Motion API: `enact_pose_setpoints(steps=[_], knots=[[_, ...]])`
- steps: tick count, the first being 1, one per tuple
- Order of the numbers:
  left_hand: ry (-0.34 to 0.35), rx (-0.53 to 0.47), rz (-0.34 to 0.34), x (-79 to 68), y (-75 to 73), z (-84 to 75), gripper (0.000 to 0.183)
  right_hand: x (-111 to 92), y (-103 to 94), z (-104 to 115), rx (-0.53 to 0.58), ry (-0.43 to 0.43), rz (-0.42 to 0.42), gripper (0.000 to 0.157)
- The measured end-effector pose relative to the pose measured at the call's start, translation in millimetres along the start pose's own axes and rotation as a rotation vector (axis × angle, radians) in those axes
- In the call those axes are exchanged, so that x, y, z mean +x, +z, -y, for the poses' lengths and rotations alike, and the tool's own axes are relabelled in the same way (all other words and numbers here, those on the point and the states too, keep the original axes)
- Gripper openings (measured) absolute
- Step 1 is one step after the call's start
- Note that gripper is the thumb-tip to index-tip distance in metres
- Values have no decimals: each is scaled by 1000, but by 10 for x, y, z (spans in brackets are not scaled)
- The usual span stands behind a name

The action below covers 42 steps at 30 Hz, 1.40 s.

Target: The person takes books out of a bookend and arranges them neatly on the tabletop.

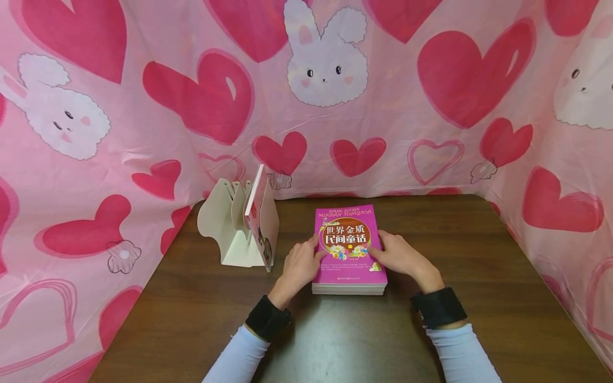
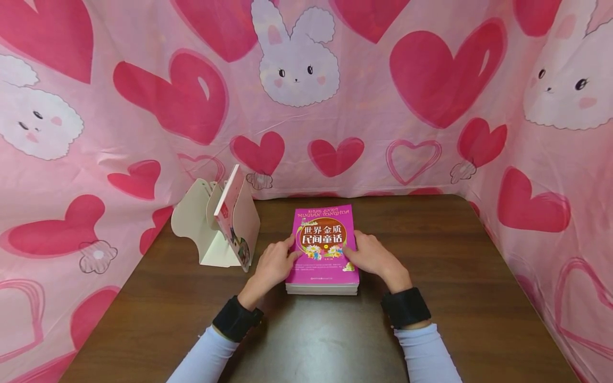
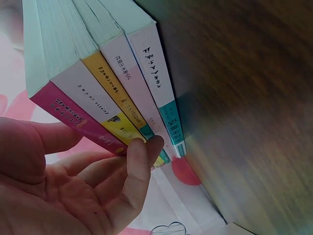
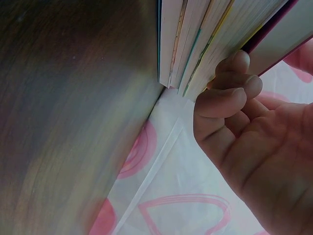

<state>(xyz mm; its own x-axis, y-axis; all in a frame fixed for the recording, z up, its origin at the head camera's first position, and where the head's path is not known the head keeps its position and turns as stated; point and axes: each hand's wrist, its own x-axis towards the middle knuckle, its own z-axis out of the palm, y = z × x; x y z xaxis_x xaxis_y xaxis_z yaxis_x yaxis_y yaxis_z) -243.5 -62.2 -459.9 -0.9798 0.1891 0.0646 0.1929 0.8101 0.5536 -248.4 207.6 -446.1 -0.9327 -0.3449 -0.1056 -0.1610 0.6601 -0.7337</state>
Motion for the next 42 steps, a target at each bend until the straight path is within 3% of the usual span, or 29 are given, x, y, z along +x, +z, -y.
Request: enact_pose_setpoints(steps=[10,20,30,38,42], knots=[[14,-34,9,-31,-23,41,60,16,17,20,-14,10,18,71],[68,-171,43,-91,-86,199,61,24,23,33,-20,14,33,73],[72,-205,-71,-279,-180,271,26,47,33,-20,-27,30,34,73],[33,-256,-187,-429,-302,355,14,44,46,-47,-34,6,39,73],[7,-236,-216,-468,-394,392,14,37,35,-41,-42,10,35,74]])
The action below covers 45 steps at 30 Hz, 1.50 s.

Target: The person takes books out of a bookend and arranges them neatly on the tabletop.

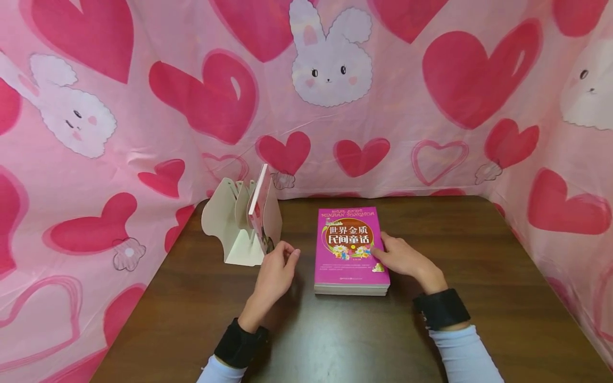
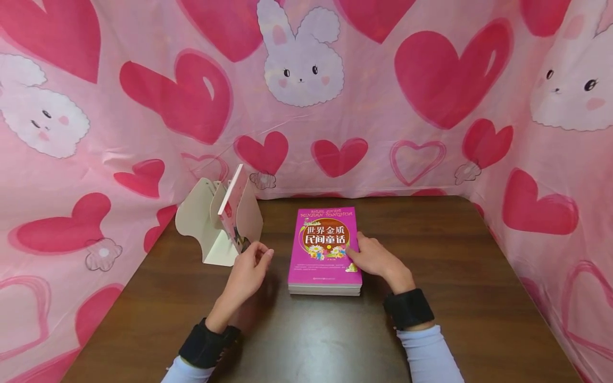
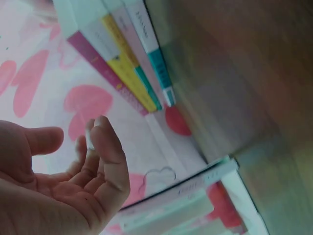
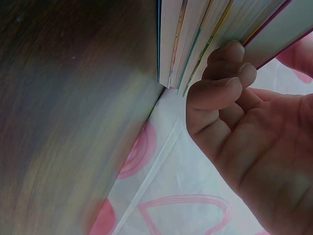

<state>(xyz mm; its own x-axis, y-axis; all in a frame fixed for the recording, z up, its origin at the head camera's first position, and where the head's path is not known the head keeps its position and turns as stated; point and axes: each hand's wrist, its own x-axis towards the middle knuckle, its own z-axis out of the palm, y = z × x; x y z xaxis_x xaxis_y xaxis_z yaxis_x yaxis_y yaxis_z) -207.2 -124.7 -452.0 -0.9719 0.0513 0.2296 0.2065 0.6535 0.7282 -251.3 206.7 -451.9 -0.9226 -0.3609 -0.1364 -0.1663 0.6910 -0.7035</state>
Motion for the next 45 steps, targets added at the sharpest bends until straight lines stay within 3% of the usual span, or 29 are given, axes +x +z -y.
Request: enact_pose_setpoints(steps=[11,14,18,23,28,33,38,45], knots=[[-155,147,98,-161,-353,71,27,-8,-6,-3,20,13,16,74],[-188,177,86,-174,-448,97,27,-9,-14,2,16,13,19,75],[-207,210,18,-154,-488,143,29,-12,-16,3,14,19,16,75],[-184,183,-49,-89,-428,232,40,-13,-13,-2,11,15,15,76],[-121,160,-40,-8,-383,311,51,-1,-15,-5,7,16,12,77],[-113,85,-25,73,-378,321,58,2,-17,-1,24,28,21,77],[-86,4,-52,138,-358,323,54,2,-21,0,27,33,25,77],[-76,14,-76,191,-317,350,51,11,-15,-5,17,31,20,76]])
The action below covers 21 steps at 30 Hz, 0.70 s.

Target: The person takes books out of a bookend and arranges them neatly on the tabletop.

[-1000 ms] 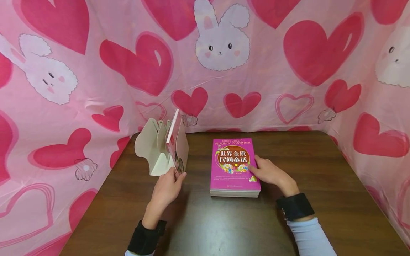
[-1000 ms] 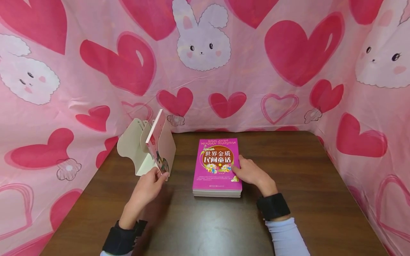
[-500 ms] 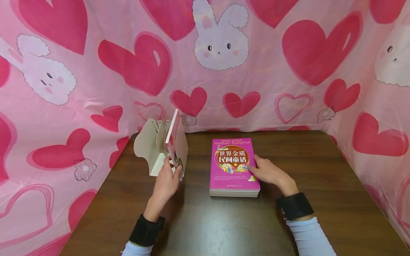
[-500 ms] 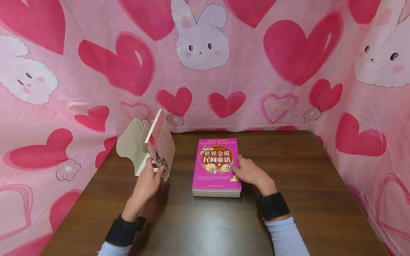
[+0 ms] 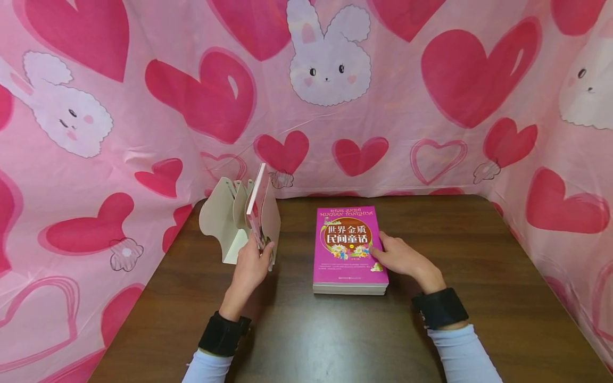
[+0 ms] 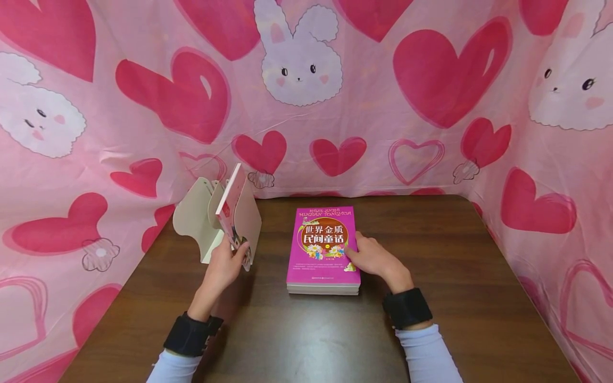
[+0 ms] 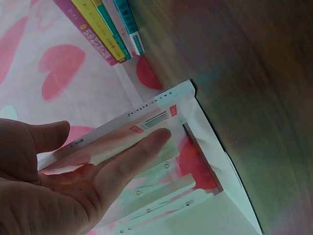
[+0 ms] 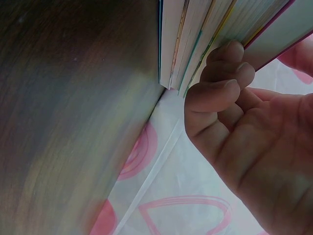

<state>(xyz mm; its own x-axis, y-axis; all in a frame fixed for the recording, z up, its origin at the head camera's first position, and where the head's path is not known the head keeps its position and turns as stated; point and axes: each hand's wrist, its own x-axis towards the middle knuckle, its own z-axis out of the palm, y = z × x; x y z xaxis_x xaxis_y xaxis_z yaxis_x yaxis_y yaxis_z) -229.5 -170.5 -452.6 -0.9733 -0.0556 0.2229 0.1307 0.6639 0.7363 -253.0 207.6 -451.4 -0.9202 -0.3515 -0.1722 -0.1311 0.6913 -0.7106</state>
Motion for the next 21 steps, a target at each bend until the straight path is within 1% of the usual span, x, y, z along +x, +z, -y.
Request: enact_pose_setpoints(steps=[4,8,14,18,21], knots=[[-11,-6,6,23,12,-14,52,-5,7,-4,4,-1,3,76],[0,-11,1,30,16,-20,49,-9,14,-10,13,5,9,76],[26,2,-28,22,25,7,33,-19,10,-2,29,15,16,76],[9,-15,-45,25,33,9,17,-24,5,-4,42,19,20,79],[3,-21,-55,26,39,10,12,-25,4,-9,41,16,18,80]])
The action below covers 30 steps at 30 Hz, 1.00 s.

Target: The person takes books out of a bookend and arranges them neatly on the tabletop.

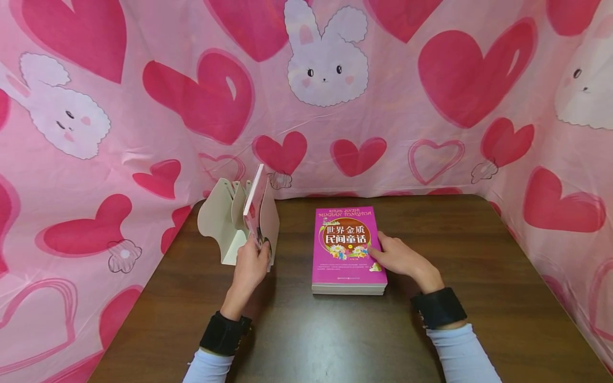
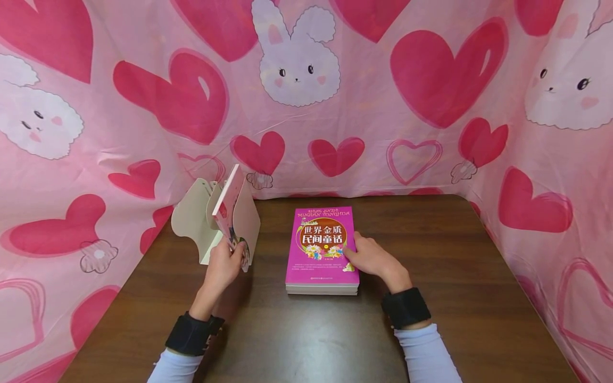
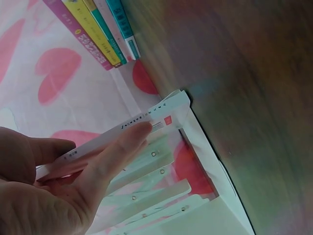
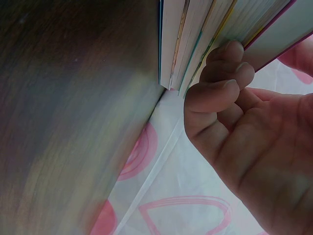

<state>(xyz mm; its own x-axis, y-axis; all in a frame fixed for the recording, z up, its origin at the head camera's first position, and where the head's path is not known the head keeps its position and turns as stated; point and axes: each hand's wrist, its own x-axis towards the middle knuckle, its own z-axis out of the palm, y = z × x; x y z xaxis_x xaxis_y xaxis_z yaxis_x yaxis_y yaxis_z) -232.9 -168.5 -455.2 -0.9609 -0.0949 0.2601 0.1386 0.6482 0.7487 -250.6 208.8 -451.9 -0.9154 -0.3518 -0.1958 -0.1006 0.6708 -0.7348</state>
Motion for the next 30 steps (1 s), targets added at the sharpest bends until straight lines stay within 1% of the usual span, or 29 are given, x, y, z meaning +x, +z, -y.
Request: enact_pose_setpoints(steps=[4,12,16,19,30], knots=[[10,1,-17,-4,7,2,16,3,-1,1,-3,-3,-2,80],[-3,-27,-34,-30,8,-8,15,3,5,13,-24,-8,-10,76],[7,-13,-62,-49,2,-14,12,5,7,20,-49,-27,-25,75],[20,-4,-81,-64,-7,-16,12,2,8,24,-60,-38,-32,75],[37,-14,-76,-128,-69,-23,21,-6,2,18,-9,-3,-6,80]])
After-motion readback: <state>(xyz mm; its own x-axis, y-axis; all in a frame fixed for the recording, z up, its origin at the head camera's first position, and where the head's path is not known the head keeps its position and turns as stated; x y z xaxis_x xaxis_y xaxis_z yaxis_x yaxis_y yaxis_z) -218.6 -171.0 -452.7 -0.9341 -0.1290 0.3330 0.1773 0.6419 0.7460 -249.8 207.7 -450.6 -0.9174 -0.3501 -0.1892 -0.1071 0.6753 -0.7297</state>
